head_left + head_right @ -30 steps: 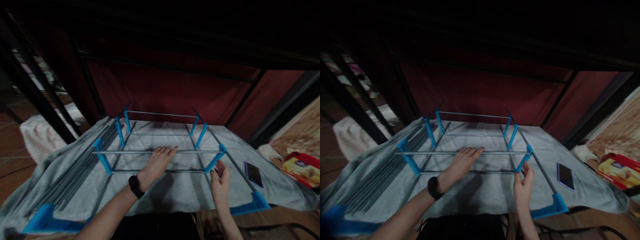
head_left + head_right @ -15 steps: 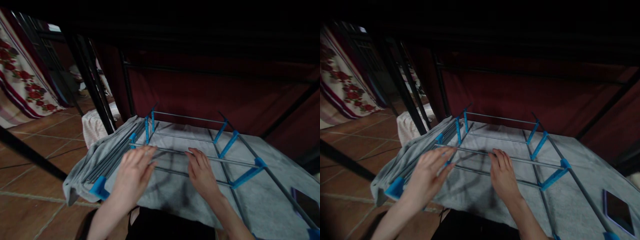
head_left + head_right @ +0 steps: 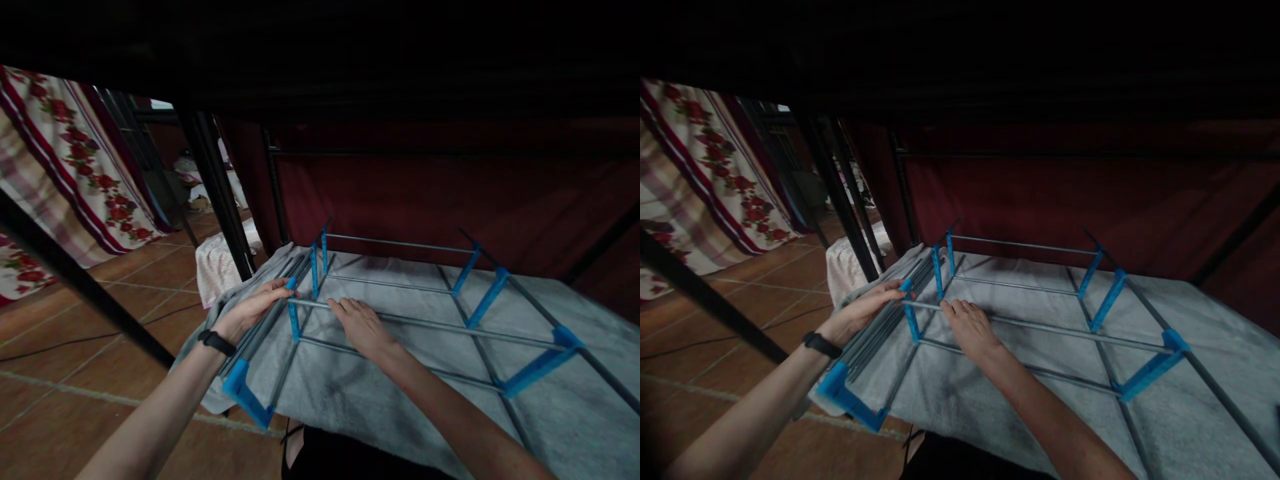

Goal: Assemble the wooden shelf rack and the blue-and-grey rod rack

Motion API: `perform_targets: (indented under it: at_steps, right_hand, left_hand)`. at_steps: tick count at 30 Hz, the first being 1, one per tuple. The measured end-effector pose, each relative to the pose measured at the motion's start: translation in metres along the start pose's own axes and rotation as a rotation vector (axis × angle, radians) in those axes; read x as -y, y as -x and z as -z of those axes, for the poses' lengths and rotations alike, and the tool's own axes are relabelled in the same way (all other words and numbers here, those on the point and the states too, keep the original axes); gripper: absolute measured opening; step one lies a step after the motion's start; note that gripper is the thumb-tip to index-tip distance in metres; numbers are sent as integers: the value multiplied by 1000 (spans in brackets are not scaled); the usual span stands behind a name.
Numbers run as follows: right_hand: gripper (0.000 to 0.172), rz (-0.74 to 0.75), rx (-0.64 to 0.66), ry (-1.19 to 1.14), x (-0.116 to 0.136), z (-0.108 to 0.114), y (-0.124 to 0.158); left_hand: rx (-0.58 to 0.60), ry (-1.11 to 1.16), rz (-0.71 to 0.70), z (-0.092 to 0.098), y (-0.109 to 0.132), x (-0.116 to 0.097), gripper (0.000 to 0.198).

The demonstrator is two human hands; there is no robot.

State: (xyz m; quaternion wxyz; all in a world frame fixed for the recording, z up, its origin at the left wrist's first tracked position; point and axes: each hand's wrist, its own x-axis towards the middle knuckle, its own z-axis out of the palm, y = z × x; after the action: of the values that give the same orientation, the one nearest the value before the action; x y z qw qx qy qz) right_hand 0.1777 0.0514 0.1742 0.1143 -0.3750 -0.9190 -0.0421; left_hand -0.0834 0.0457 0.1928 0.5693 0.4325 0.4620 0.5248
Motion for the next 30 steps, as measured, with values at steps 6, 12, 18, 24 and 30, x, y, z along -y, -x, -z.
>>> perform_targets:
  at_steps: [6, 12, 18, 24, 30]
  right_hand:
    - [62, 5, 66, 29, -1, 6, 0]
    - [67, 27, 94, 52, -5, 5, -1]
    - [66, 59, 70, 87, -10, 5, -2]
    - [69, 102, 25, 107, -13, 8, -1]
    - [72, 104, 34, 119, -16, 9, 0]
  left_hand:
    - [90, 96, 61, 5, -12, 3, 32]
    - [53, 173, 17, 4, -22, 15, 34]
    - [9, 165, -42, -1, -22, 19, 32]
    - [-9, 118, -50, 0, -27, 21, 18]
    - [-55, 71, -78, 1, -31, 26, 15]
